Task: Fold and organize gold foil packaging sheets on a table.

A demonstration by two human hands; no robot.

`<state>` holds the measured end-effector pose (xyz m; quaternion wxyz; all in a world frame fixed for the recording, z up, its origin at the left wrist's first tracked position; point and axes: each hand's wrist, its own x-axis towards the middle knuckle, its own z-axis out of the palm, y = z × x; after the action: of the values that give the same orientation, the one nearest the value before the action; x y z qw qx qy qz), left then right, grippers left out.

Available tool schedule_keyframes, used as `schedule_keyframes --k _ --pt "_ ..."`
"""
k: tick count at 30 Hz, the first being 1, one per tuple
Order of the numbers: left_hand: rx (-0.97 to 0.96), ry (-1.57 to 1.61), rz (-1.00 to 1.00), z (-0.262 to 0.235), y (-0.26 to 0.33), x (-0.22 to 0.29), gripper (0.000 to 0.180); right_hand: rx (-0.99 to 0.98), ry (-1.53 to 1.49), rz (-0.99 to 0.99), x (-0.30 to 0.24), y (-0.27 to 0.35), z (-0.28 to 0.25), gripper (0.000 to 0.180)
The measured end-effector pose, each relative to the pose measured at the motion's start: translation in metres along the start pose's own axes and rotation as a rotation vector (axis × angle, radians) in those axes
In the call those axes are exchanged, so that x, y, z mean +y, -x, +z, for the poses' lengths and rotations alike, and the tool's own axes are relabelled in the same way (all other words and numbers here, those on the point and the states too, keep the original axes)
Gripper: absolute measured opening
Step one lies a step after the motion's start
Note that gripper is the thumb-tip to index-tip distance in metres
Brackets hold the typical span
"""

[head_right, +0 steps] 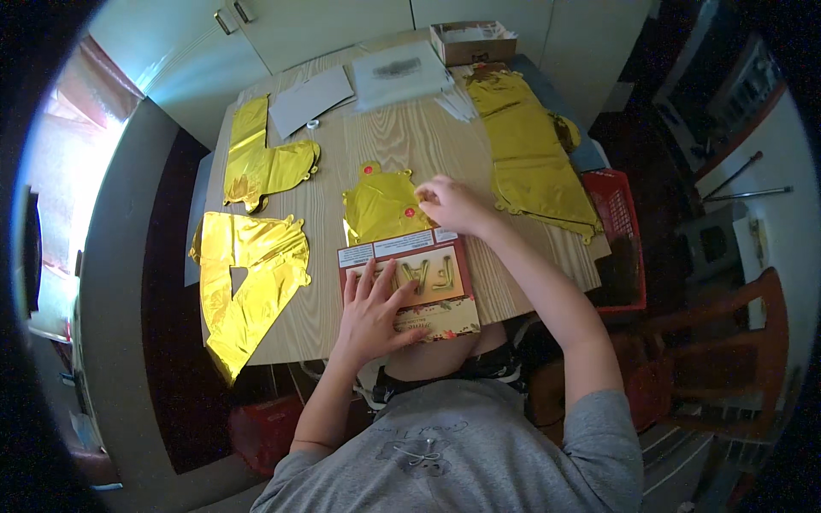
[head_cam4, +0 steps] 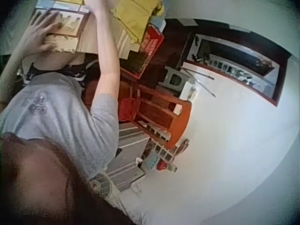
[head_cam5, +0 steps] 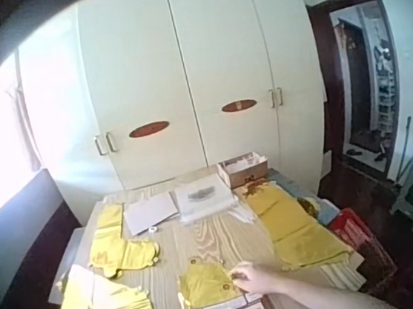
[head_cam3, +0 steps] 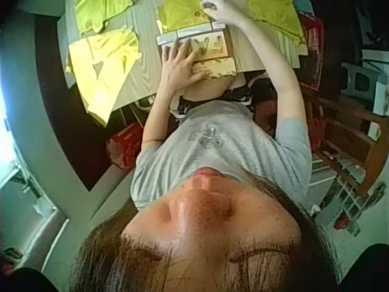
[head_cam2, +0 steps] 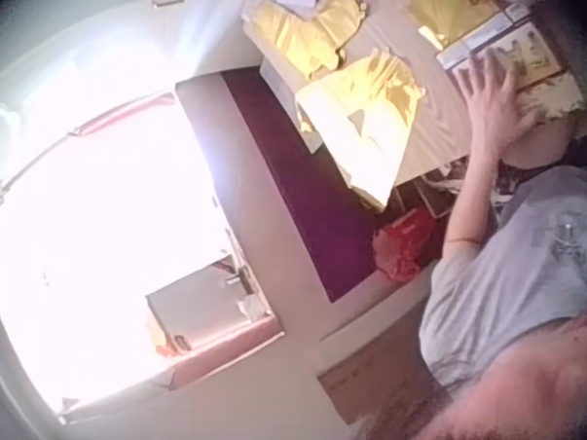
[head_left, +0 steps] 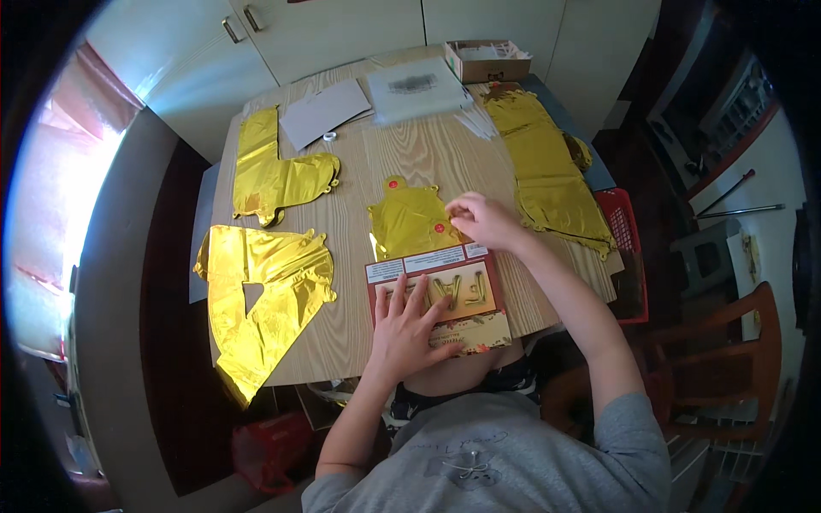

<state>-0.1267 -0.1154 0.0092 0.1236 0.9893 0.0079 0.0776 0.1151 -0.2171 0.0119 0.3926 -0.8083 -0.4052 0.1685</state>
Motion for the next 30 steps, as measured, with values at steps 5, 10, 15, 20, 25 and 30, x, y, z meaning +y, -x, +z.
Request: schedule_keyframes --k 5,10,15,20,25,30 --pt "0.003 0.011 0.001 -0.001 -0.002 0.003 0.07 0.079 -0.203 0.112 0.027 -0.046 0.013 0.05" --pt "0.007 0.007 -0.015 -0.001 0.001 0.001 0.07 -0.126 -0.305 0.304 0.004 -0.056 0.008 0.06" --pt "0.007 0.007 0.002 -0.001 -0.002 0.003 0.07 -0.156 -0.065 0.213 0.03 -0.069 0.012 0.042" --pt "-0.01 -0.005 -0.006 -0.002 -0.001 0.003 0.073 -0.183 -0.086 0.23 0.02 -0.065 0.008 0.021" --pt "-0.006 -0.003 -0.025 -0.001 -0.003 0.007 0.072 -0.202 -0.106 0.255 0.018 -0.063 0.005 0.019" --pt "-0.005 0.002 -0.028 -0.001 -0.003 0.007 0.072 -0.212 -0.075 0.173 0.023 -0.061 0.006 0.02"
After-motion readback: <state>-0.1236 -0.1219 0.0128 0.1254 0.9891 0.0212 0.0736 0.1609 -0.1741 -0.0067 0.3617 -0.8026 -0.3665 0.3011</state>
